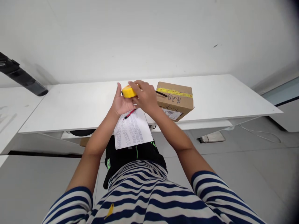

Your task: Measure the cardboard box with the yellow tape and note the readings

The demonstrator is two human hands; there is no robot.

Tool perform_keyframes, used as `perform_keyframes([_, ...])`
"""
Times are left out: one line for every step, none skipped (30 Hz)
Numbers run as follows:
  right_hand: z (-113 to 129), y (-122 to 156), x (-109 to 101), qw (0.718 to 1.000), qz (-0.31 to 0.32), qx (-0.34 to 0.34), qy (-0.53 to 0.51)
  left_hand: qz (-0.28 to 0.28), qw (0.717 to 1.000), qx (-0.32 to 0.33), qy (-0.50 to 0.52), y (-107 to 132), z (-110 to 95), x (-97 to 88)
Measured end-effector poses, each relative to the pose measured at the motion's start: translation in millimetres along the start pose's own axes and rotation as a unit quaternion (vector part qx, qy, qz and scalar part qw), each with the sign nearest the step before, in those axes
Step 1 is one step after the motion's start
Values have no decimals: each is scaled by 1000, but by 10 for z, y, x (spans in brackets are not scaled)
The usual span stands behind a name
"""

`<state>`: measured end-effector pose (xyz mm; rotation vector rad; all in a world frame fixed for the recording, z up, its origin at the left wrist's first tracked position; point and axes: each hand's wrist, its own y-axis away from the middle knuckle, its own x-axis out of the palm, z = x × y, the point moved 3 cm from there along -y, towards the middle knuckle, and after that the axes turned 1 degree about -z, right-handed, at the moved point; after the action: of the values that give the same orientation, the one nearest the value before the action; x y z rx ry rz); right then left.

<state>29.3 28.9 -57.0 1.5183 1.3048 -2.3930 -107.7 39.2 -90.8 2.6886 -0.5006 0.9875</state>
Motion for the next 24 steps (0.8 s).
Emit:
perform_keyframes([45,-38,49,999,38,-21,3,-31,999,18,29,-14,-26,-104])
perform_keyframes([80,-43,88,997,65,-40,6,-64,996,36,56,-38,-46,-213])
perform_keyframes([101,-17,118,995,82,-51,11,-97,991,54,79,-72,-59,-327])
perform_keyframes([106,34,140,994,92,-51,18,-128,984,71,99,-113,-65,-442])
perform_keyframes([96,103,161,993,103,-40,29,-156,977,87,113,-161,-66,-554])
perform_keyframes([77,184,190,991,123,-24,41,-182,971,102,120,-213,-63,-658])
perform_keyframes([52,268,227,986,154,-4,56,-205,965,113,119,-266,-56,-750])
perform_keyframes([25,345,276,978,195,13,72,-221,962,119,111,-317,-46,-825])
perform_keyframes([-4,410,333,967,240,25,88,-229,961,121,96,-364,-34,-881])
perform_keyframes([-37,455,394,953,282,31,103,-224,964,118,79,-405,-21,-918])
perform_keyframes([-73,478,456,941,317,29,117,-211,969,113,64,-438,-8,-939])
perform_keyframes([-115,481,516,931,343,17,128,-193,974,106,51,-459,5,-948])
perform_keyframes([-162,469,571,923,360,-4,134,-177,978,99,44,-468,16,-952])
perform_keyframes([-213,449,620,919,371,-32,133,-166,981,92,40,-466,26,-954])
perform_keyframes([-271,426,656,918,372,-58,127,-165,982,85,38,-456,34,-959])
perform_keyframes([-337,404,677,922,363,-73,116,-171,981,79,38,-443,40,-967])
perform_keyframes([-410,388,683,931,343,-70,100,-182,980,76,40,-431,43,-977])
perform_keyframes([-487,382,675,945,315,-48,79,-192,978,75,42,-423,46,-987])
perform_keyframes([-563,390,654,960,277,-8,49,-199,976,75,44,-424,47,-997])
perform_keyframes([-628,417,626,972,232,42,8,-203,975,76,45,-435,47,-1008])
perform_keyframes([-672,464,599,977,187,89,-47,-202,975,77,45,-456,46,-1017])
perform_keyframes([-691,527,578,974,148,128,-112,-198,976,77,43,-486,43,-1024])
perform_keyframes([-681,598,571,964,123,153,-180,-192,978,75,39,-523,39,-1030])
perform_keyframes([-645,671,578,948,115,167,-246,-186,979,73,34,-563,32,-1036])
